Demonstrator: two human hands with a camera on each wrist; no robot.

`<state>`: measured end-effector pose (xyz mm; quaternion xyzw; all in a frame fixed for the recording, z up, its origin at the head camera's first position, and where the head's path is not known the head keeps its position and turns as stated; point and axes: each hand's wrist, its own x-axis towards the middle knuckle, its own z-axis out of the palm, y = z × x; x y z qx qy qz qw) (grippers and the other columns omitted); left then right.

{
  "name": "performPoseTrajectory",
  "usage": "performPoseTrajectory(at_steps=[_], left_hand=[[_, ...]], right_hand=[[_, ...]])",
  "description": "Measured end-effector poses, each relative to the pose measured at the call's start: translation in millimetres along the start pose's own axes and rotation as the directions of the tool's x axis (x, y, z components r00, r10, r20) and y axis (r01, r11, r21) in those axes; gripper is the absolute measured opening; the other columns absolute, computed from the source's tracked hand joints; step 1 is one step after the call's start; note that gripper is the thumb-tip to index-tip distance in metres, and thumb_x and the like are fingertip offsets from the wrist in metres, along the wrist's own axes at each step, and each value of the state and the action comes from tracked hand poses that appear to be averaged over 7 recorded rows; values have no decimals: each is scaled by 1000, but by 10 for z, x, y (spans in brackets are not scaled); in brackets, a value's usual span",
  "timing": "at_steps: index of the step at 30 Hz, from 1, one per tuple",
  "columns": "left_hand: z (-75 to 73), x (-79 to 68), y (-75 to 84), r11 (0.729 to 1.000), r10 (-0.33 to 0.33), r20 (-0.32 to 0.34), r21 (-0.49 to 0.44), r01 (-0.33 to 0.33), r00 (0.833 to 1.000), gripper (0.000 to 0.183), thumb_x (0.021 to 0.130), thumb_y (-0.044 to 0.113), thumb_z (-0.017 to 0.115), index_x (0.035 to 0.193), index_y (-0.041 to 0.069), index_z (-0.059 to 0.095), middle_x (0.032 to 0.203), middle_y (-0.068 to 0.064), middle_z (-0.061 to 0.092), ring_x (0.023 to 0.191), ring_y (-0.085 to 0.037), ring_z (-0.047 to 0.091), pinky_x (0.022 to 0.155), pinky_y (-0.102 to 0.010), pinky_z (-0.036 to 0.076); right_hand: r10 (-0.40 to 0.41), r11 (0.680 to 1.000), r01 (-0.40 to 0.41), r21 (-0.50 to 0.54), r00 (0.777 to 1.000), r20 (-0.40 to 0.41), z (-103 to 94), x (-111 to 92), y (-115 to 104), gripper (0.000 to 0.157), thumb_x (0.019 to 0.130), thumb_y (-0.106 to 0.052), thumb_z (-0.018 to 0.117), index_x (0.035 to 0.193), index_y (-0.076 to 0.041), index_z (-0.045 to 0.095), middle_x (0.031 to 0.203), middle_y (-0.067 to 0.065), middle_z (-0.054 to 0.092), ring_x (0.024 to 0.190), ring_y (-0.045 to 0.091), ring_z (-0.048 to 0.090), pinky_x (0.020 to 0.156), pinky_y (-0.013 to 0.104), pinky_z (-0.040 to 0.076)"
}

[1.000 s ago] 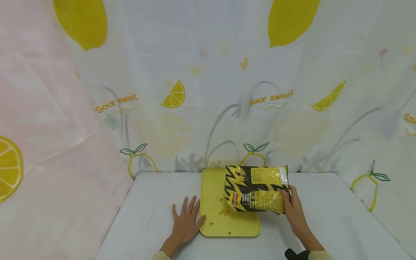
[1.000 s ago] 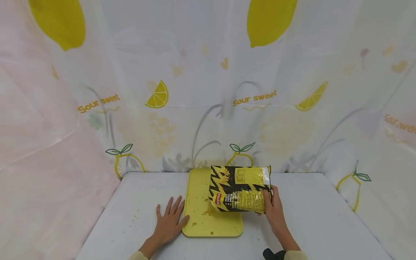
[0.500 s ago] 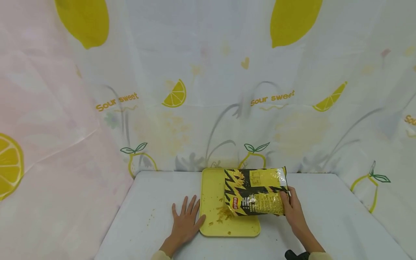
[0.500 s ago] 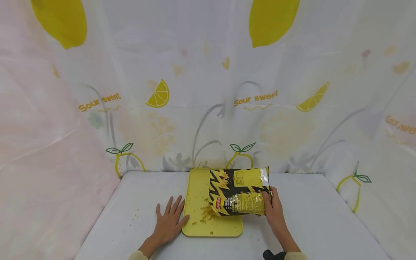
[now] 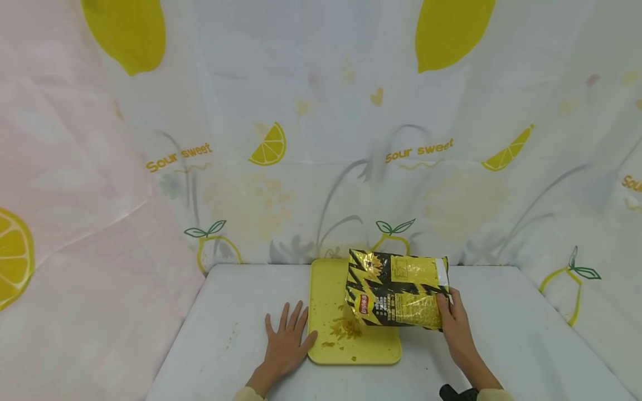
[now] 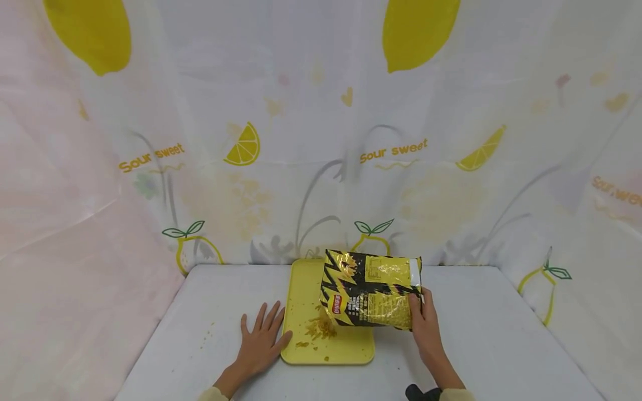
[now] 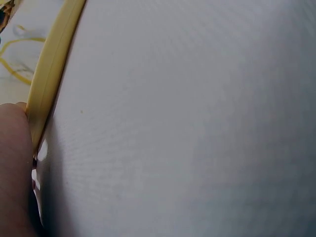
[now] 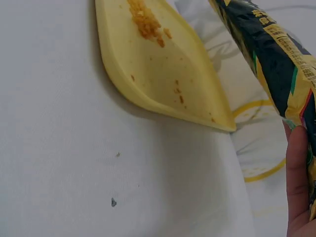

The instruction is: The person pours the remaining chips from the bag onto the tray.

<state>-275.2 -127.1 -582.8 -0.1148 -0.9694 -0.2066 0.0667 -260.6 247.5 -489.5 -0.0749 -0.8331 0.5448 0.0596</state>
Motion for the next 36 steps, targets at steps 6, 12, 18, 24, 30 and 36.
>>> performPoseTrajectory(at_steps=[6, 12, 18, 24, 30, 36], left_hand=[[-7, -12, -6, 1000, 18, -16, -12, -18, 1000, 69, 103, 54, 48, 156, 12, 44, 168, -9, 35, 158, -42, 25, 118, -79, 1], [-1, -20, -9, 1000, 25, -16, -8, -26, 1000, 69, 103, 54, 48, 157, 12, 43, 168, -9, 36, 158, -43, 25, 118, -78, 3], [8, -13, -15, 1000, 16, 2, 1, -16, 1000, 70, 103, 55, 47, 158, 13, 42, 169, -9, 33, 158, -42, 23, 118, -78, 2], [9, 7, -13, 1000, 6, 3, -11, -6, 1000, 69, 103, 56, 45, 158, 14, 43, 170, -7, 32, 160, -40, 21, 118, -77, -1], [-3, 12, 0, 1000, 6, 6, -9, -6, 1000, 69, 103, 56, 45, 158, 14, 42, 170, -7, 32, 160, -40, 21, 119, -77, 0], [8, 2, -15, 1000, 3, -8, 11, -3, 1000, 68, 103, 55, 46, 158, 15, 43, 170, -6, 33, 160, -39, 23, 119, -77, 1]], right_hand=[[-12, 999, 12, 32, 1000, -15, -18, -4, 3, 58, 111, -49, 30, 153, -10, 27, 105, -13, 58, 86, -2, 56, 73, 22, 51], [-12, 995, 14, 99, 1000, -18, -43, -20, 37, 58, 110, -51, 31, 152, -11, 27, 104, -22, 57, 89, -4, 58, 75, 21, 52], [-14, 995, 18, 100, 999, -35, -54, -17, 47, 55, 110, -52, 30, 151, -15, 28, 101, -22, 57, 87, -3, 57, 74, 21, 52], [-43, 997, 45, 59, 999, -29, -49, -8, 31, 56, 110, -51, 31, 151, -12, 28, 102, -20, 57, 86, -2, 57, 73, 22, 52], [-14, 998, 15, 54, 1000, -18, -31, 4, 20, 58, 110, -52, 30, 152, -13, 27, 104, -17, 58, 87, -2, 57, 73, 22, 52], [7, 995, -4, 99, 1000, -29, -46, 6, 35, 59, 110, -53, 30, 153, -14, 26, 103, -21, 57, 88, -2, 57, 74, 22, 52]])
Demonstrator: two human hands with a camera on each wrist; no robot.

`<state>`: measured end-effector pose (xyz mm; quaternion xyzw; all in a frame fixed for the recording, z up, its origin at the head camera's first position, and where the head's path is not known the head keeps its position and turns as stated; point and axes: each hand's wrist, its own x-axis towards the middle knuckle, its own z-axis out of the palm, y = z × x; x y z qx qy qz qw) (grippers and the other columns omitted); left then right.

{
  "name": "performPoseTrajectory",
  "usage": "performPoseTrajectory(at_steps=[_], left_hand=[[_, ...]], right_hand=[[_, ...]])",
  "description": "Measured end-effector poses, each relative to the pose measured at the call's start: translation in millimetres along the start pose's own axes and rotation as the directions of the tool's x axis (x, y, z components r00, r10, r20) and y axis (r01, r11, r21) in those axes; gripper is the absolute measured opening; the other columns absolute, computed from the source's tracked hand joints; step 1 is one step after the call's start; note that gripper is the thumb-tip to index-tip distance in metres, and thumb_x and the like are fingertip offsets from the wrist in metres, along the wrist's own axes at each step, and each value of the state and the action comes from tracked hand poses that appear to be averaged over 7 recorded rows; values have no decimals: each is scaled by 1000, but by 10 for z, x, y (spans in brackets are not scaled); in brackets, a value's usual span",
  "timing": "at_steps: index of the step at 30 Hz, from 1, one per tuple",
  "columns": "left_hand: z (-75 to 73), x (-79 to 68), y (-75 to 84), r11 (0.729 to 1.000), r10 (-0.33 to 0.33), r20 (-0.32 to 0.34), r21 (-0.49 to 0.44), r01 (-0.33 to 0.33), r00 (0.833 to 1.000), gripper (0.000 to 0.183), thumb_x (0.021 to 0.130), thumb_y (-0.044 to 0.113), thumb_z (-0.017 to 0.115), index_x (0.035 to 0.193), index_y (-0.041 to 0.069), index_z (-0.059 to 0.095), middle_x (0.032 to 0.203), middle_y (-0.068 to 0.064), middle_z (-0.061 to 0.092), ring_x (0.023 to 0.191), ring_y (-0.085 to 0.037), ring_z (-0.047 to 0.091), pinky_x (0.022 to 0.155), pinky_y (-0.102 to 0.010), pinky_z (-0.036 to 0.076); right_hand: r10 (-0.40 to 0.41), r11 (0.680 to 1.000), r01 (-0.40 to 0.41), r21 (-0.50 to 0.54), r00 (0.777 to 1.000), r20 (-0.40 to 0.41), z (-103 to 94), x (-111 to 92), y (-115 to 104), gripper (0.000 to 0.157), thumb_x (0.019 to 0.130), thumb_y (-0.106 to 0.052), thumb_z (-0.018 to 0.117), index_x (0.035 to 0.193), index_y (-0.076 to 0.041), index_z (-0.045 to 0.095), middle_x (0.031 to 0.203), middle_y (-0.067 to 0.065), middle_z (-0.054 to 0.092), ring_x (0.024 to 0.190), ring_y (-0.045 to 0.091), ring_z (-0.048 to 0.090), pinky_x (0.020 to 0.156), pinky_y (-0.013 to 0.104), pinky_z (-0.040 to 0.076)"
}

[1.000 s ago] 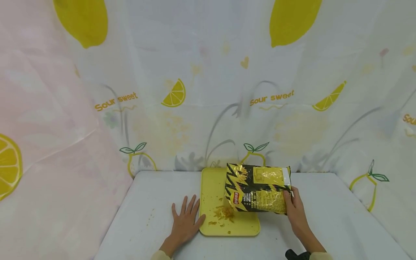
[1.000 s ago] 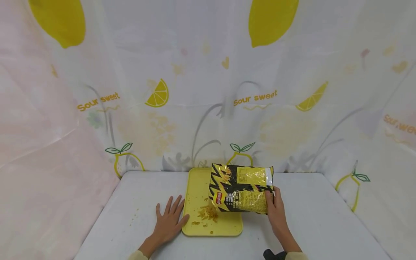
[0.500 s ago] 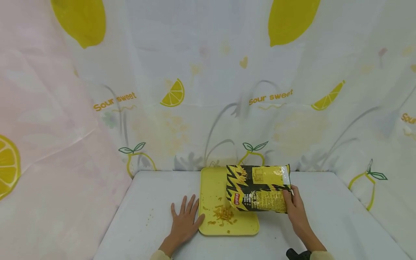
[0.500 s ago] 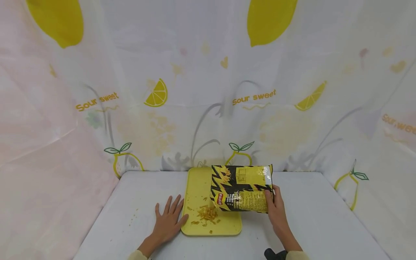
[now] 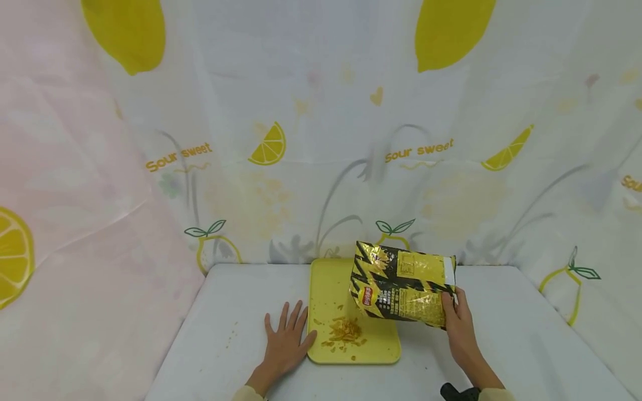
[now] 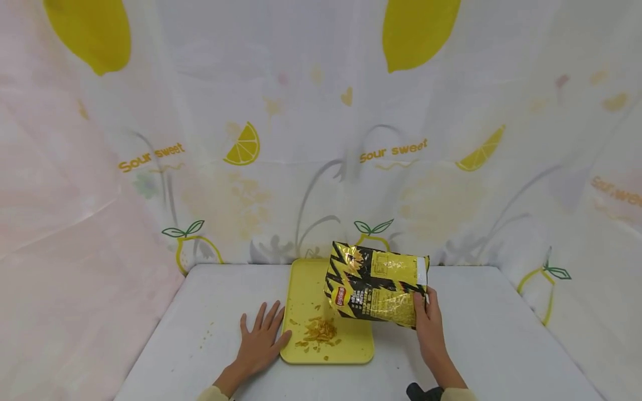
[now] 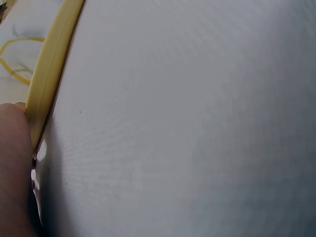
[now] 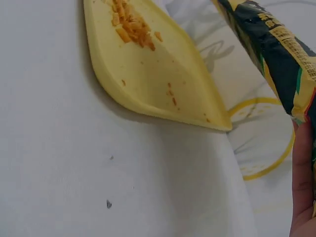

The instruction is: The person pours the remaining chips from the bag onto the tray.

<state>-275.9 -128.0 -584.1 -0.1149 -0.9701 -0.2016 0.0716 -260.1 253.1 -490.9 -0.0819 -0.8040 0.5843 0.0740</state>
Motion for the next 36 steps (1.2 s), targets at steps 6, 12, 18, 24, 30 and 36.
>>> performPoseTrajectory(at_steps=[6, 12, 18, 24, 30, 36], left_hand=[[3, -9, -18, 1000, 11, -9, 8, -11, 1000, 68, 103, 56, 46, 157, 15, 43, 170, -5, 34, 159, -39, 24, 118, -77, 3], [-20, -17, -17, 1000, 16, -9, 2, -16, 1000, 68, 103, 55, 47, 157, 13, 44, 169, -7, 35, 158, -41, 25, 118, -78, 3], [-4, -4, -12, 1000, 7, -5, -13, -7, 1000, 68, 103, 55, 47, 157, 14, 44, 169, -7, 34, 159, -40, 23, 118, -77, 2], [-10, -5, -3, 1000, 11, -11, -14, -12, 1000, 68, 103, 55, 47, 157, 15, 44, 169, -7, 34, 159, -40, 23, 118, -78, 2], [-29, -6, 8, 1000, 18, -17, -24, -18, 1000, 67, 102, 53, 49, 155, 12, 46, 168, -10, 37, 157, -43, 25, 117, -79, 3], [-61, -22, 26, 998, 25, -18, -51, -26, 1000, 67, 103, 52, 50, 154, 10, 46, 167, -13, 38, 156, -45, 26, 117, -80, 3]], right_hand=[[-14, 1000, 14, -22, 1000, 7, -30, 2, 8, 57, 110, -52, 30, 152, -15, 28, 100, -24, 57, 87, -3, 57, 74, 21, 52], [-6, 1000, 6, -18, 1000, 15, 0, -19, -7, 55, 110, -51, 30, 152, -15, 28, 103, -19, 57, 87, -3, 57, 74, 22, 51], [4, 1000, -4, -23, 1000, 5, 12, -11, -7, 56, 110, -49, 30, 153, -13, 26, 103, -20, 57, 87, -3, 57, 74, 22, 52], [10, 1000, -10, -18, 1000, 0, -25, -7, -35, 57, 110, -51, 30, 153, -14, 26, 102, -21, 56, 88, -4, 57, 74, 21, 52], [38, 999, -38, -4, 999, 18, -39, -3, -50, 59, 109, -52, 29, 154, -15, 24, 103, -22, 55, 90, -5, 56, 76, 20, 52], [33, 999, -32, -16, 999, 12, -24, 1, -33, 59, 110, -51, 29, 155, -14, 24, 105, -20, 55, 89, -4, 57, 75, 21, 52]])
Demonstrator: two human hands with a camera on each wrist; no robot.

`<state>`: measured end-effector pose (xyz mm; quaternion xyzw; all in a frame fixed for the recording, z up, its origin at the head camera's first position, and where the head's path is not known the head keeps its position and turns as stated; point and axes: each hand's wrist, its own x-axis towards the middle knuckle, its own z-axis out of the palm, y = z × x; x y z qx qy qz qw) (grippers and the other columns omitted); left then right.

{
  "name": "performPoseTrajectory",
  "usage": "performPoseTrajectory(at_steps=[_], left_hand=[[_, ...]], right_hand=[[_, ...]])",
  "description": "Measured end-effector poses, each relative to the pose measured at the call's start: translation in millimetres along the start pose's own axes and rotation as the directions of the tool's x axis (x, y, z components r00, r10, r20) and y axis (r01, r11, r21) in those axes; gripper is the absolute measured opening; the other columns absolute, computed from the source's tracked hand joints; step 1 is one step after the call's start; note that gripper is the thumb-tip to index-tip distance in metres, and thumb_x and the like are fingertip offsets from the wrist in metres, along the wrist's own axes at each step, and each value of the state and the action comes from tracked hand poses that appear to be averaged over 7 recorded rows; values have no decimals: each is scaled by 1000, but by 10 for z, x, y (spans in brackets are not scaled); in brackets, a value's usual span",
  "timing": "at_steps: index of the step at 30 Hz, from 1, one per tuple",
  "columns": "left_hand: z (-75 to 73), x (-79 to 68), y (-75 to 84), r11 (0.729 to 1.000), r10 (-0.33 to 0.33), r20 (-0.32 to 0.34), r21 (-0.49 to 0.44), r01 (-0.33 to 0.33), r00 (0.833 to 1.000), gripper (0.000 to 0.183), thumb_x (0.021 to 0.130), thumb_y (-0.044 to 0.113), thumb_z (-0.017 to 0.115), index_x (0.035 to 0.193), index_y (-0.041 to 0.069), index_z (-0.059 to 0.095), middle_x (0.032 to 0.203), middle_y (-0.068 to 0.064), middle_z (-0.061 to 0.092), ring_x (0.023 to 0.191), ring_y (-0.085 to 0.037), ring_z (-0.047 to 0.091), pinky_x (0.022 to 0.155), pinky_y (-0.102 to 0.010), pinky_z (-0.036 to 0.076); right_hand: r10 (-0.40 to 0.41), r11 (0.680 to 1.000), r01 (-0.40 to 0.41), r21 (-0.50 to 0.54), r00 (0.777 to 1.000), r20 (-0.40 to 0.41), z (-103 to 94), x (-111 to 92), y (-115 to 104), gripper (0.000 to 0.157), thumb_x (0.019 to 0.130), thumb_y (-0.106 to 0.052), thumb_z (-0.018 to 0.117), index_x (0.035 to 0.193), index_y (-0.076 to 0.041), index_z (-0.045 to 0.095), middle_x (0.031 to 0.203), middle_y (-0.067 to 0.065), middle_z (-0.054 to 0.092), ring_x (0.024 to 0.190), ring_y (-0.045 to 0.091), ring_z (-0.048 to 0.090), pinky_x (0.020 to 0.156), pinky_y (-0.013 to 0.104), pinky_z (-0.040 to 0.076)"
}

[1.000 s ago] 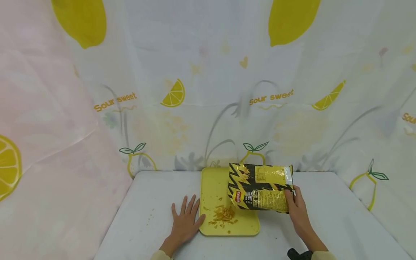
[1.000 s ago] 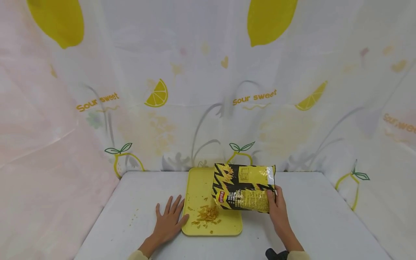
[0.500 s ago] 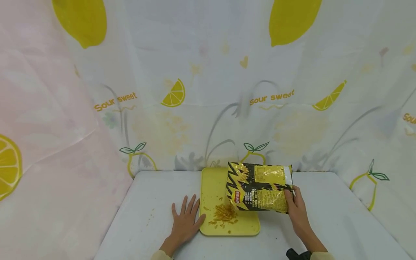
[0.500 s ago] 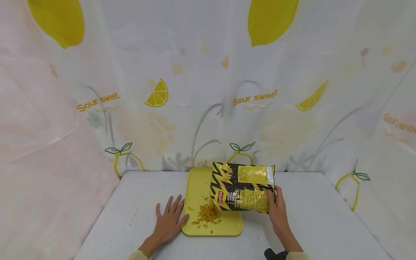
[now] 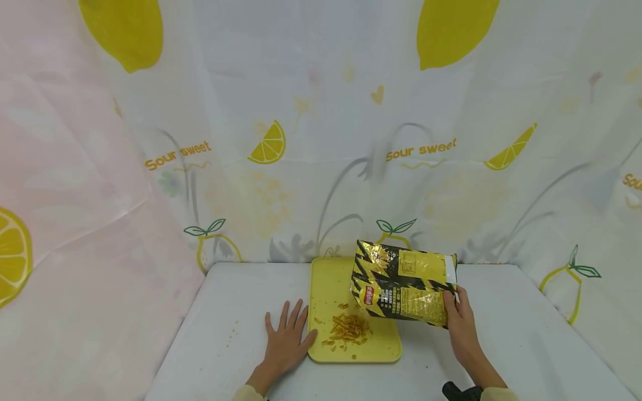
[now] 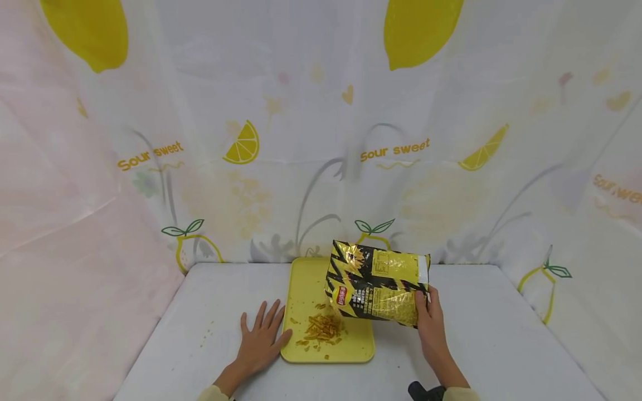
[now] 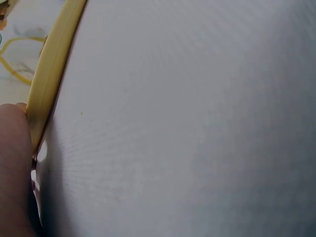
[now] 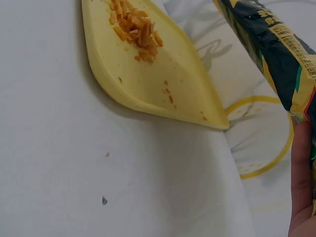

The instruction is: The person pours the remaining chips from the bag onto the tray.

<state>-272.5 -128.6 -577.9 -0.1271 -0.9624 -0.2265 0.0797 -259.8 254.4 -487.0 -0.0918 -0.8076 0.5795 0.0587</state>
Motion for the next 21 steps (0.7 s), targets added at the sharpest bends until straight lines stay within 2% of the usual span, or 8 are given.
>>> performPoseTrajectory(at_steps=[5, 10, 14, 21], left_hand=[[-10, 0, -1, 1000, -3, 5, 2, 3, 1000, 67, 103, 53, 48, 155, 11, 45, 167, -12, 37, 156, -45, 25, 116, -81, 3], [-27, 2, 12, 1000, -17, 26, 0, 17, 1000, 68, 103, 53, 47, 156, 11, 45, 168, -12, 35, 157, -44, 24, 117, -80, 2], [-32, -4, 16, 1000, -29, 34, 3, 28, 999, 67, 103, 53, 47, 156, 11, 44, 168, -11, 35, 158, -44, 23, 118, -79, 2], [-54, -7, 21, 999, -35, 59, 7, 35, 998, 69, 103, 54, 46, 157, 11, 42, 170, -10, 33, 159, -43, 21, 118, -79, 1]], right_hand=[[-56, 997, 57, -46, 998, 12, 18, -4, -22, 57, 110, -50, 31, 152, -10, 28, 102, -15, 58, 85, -1, 57, 72, 22, 52], [-57, 998, 57, -6, 998, -9, 20, -15, -36, 56, 110, -51, 30, 151, -12, 28, 103, -22, 57, 89, -4, 58, 74, 22, 53], [-67, 998, 67, 5, 998, 11, 9, -15, -14, 54, 110, -50, 32, 149, -12, 29, 101, -22, 58, 87, -2, 58, 74, 22, 53], [-78, 997, 78, 18, 997, 1, -13, -10, 29, 46, 110, -50, 33, 144, -19, 33, 100, -25, 58, 88, -3, 58, 73, 22, 52]])
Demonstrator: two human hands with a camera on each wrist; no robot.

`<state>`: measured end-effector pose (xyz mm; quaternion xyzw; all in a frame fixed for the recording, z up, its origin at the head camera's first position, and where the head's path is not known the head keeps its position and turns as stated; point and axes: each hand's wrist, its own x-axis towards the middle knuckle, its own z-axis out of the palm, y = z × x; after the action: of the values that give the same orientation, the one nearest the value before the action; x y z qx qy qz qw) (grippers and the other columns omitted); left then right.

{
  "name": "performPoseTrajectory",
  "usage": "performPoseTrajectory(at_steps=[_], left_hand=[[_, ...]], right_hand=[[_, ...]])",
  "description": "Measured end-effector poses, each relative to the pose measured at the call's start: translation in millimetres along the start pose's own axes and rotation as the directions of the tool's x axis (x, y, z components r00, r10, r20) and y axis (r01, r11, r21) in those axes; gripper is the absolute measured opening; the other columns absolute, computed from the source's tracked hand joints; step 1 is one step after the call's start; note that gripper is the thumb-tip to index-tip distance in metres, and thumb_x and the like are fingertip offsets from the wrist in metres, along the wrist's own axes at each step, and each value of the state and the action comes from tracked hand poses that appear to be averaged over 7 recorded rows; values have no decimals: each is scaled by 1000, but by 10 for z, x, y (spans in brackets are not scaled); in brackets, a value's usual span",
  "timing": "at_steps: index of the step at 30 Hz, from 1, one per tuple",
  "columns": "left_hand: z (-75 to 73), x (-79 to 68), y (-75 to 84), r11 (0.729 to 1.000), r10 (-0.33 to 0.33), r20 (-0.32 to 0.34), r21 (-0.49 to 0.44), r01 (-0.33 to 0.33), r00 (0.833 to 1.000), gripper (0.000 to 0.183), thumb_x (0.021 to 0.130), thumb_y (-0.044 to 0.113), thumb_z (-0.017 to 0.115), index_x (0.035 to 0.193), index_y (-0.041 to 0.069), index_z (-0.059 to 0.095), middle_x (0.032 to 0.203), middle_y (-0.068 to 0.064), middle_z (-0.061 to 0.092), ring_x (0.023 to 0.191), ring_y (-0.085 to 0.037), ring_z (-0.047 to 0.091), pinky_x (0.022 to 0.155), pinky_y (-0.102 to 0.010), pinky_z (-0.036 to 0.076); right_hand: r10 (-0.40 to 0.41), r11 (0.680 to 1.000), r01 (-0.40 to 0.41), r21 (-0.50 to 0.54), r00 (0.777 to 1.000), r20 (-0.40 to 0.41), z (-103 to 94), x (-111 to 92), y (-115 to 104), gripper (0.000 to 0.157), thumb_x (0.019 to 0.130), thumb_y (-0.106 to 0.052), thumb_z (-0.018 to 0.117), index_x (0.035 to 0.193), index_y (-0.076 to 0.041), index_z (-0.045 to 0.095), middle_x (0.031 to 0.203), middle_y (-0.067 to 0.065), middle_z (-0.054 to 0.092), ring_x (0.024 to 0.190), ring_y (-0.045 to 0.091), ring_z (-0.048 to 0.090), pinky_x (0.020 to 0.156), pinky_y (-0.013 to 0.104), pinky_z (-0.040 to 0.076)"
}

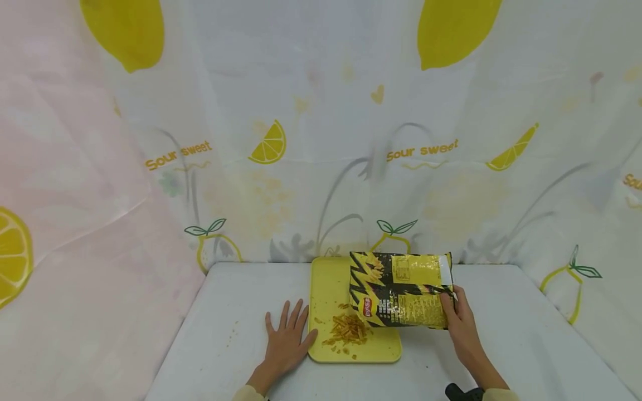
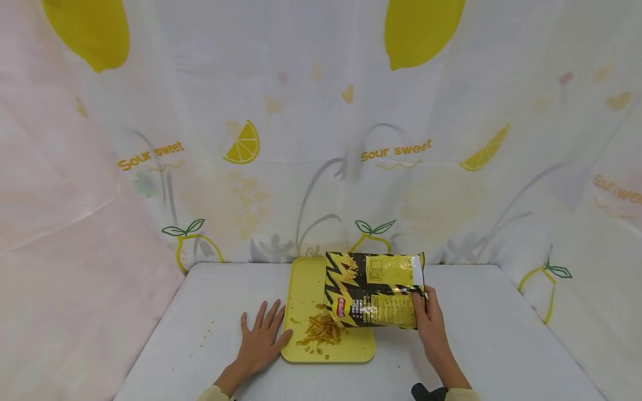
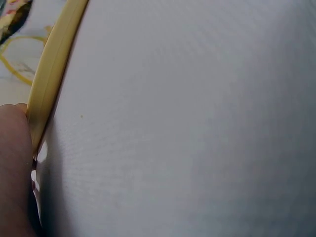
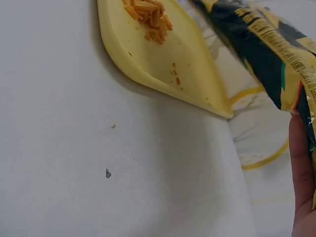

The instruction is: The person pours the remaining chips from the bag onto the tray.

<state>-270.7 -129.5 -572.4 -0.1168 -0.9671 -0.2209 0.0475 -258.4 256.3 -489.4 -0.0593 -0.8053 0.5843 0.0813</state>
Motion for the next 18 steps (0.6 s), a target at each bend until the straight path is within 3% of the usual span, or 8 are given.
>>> performPoseTrajectory(at_steps=[6, 12, 18], left_hand=[[68, -25, -19, 1000, -20, 27, 0, 20, 999, 70, 103, 56, 43, 158, 13, 41, 171, -8, 31, 160, -41, 19, 119, -78, 1], [126, -55, -29, 999, -31, 41, -22, 32, 999, 71, 103, 57, 43, 159, 13, 40, 171, -8, 30, 160, -41, 19, 119, -79, 0], [244, -61, -69, 1000, -17, -3, -22, 17, 1000, 69, 102, 56, 47, 157, 13, 43, 169, -8, 34, 159, -41, 23, 118, -79, 2]], right_hand=[[-7, 1000, 7, 22, 1000, -6, -16, 4, 13, 37, 110, -50, 32, 141, -29, 34, 102, -26, 59, 88, -3, 60, 73, 22, 54], [23, 1000, -23, -3, 1000, 21, -25, 2, 12, 41, 110, -51, 33, 142, -27, 34, 100, -26, 60, 88, -2, 59, 73, 22, 53], [5, 1000, -5, -5, 1000, 25, -19, 8, 9, 39, 110, -49, 33, 142, -27, 35, 100, -26, 61, 88, -2, 60, 73, 22, 53]])
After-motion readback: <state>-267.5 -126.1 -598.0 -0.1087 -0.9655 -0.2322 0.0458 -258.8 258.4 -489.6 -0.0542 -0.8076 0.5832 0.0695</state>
